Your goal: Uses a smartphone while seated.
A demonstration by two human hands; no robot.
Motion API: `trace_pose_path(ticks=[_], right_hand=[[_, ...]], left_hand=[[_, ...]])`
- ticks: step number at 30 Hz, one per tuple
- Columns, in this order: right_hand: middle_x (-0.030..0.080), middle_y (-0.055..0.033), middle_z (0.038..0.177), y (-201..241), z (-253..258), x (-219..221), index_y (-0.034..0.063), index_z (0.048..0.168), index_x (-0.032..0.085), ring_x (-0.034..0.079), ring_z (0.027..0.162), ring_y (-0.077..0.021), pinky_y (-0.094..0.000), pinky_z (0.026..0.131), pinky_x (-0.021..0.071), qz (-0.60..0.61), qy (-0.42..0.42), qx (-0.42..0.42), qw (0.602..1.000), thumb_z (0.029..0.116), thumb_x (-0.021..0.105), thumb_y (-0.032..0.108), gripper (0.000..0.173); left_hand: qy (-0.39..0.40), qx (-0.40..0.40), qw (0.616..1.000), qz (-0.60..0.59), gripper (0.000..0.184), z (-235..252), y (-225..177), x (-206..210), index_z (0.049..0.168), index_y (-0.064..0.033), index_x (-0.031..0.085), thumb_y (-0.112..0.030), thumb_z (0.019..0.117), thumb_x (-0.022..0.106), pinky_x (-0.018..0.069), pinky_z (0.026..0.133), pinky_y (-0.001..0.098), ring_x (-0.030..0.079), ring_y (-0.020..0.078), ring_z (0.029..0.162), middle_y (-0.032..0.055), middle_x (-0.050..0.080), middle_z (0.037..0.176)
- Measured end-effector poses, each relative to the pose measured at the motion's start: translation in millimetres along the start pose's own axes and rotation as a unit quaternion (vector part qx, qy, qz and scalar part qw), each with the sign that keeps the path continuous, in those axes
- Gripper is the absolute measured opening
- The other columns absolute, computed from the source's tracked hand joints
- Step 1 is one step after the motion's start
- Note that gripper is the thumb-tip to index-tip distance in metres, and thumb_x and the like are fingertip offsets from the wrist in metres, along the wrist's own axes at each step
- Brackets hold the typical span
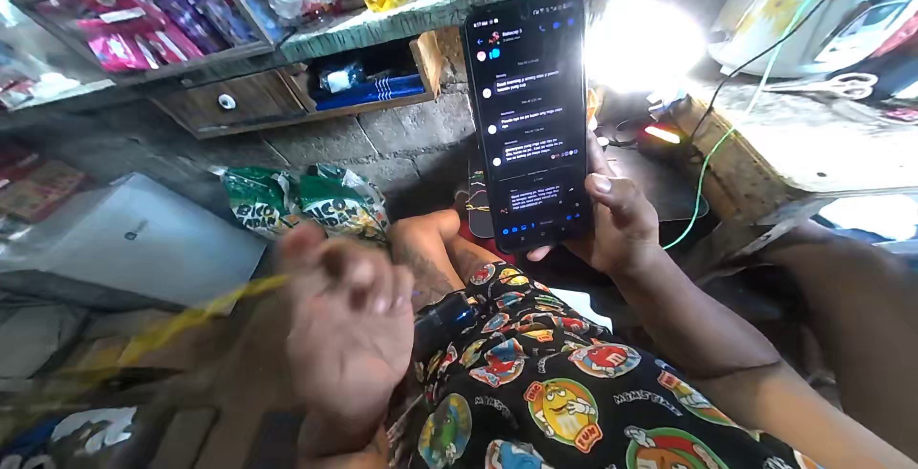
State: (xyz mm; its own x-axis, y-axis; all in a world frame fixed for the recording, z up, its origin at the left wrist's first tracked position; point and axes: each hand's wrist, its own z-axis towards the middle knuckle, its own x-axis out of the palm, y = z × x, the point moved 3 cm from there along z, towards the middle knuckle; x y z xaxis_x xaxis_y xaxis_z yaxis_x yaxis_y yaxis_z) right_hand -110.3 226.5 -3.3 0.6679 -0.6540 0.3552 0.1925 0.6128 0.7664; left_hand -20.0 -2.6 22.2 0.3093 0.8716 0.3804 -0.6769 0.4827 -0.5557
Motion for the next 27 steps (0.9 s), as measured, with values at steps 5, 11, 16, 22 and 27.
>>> trace_pose_path(ticks=[5,11,16,22,27], right_hand=[[0.064,0.0011,0.128,-17.7,0.3,6.2,0.0414,0.154,0.022,0.073,0.093,-0.0166,-0.0334,0.057,0.0637,-0.005,0.028,0.038,0.999,0.0968,0.057,0.037,0.068],[0.062,0.0009,0.131,-37.8,3.4,17.7,0.0405,0.154,0.026,0.072,0.1,-0.0171,-0.0355,0.06,0.0638,-0.017,0.039,0.077,0.996,0.0939,0.06,0.039,0.069],[0.061,-0.0005,0.131,-48.3,5.7,21.9,0.0357,0.156,0.021,0.071,0.1,-0.0179,-0.0358,0.061,0.0641,-0.026,0.058,0.1,0.993,0.0942,0.056,0.026,0.071],[0.06,-0.0013,0.133,-54.0,4.8,22.0,0.0359,0.157,0.018,0.071,0.103,-0.0191,-0.0368,0.062,0.0649,-0.001,0.069,0.111,0.991,0.0946,0.056,0.022,0.074],[0.059,-0.003,0.135,-53.2,4.7,24.1,0.0349,0.157,0.018,0.07,0.107,-0.0217,-0.0389,0.063,0.0651,0.02,0.078,0.103,0.991,0.0971,0.058,0.029,0.072]], left_hand=[[0.017,-0.219,0.976,-0.001,0.05,-7.4,49.6,-33.2,0.143,-0.0276,0.055,-0.024,0.0934,0.065,0.0523,0.069,0.0163,0.06,0.0004,0.078,-0.0083,0.064,0.118],[0.101,-0.295,0.945,0.098,0.077,-9.4,52.5,-29.6,0.158,-0.0102,0.029,-0.006,0.0852,0.054,0.0532,0.077,0.0194,0.061,0.0031,0.096,0.0019,0.054,0.139],[0.122,-0.287,0.946,0.092,0.078,-11.8,51.9,-30.3,0.159,-0.0062,0.023,0.002,0.086,0.05,0.0556,0.081,0.0215,0.063,0.006,0.097,0.0058,0.059,0.126],[0.119,-0.298,0.943,0.085,0.072,-10.9,49.8,-32.1,0.157,-0.0048,0.026,0.004,0.0886,0.047,0.057,0.082,0.0209,0.065,0.006,0.099,0.0055,0.061,0.124],[0.14,-0.307,0.94,0.055,0.074,-9.3,46.4,-30.5,0.158,-0.0045,0.022,0.009,0.089,0.044,0.0571,0.089,0.0231,0.065,0.0079,0.107,0.0064,0.059,0.131]])
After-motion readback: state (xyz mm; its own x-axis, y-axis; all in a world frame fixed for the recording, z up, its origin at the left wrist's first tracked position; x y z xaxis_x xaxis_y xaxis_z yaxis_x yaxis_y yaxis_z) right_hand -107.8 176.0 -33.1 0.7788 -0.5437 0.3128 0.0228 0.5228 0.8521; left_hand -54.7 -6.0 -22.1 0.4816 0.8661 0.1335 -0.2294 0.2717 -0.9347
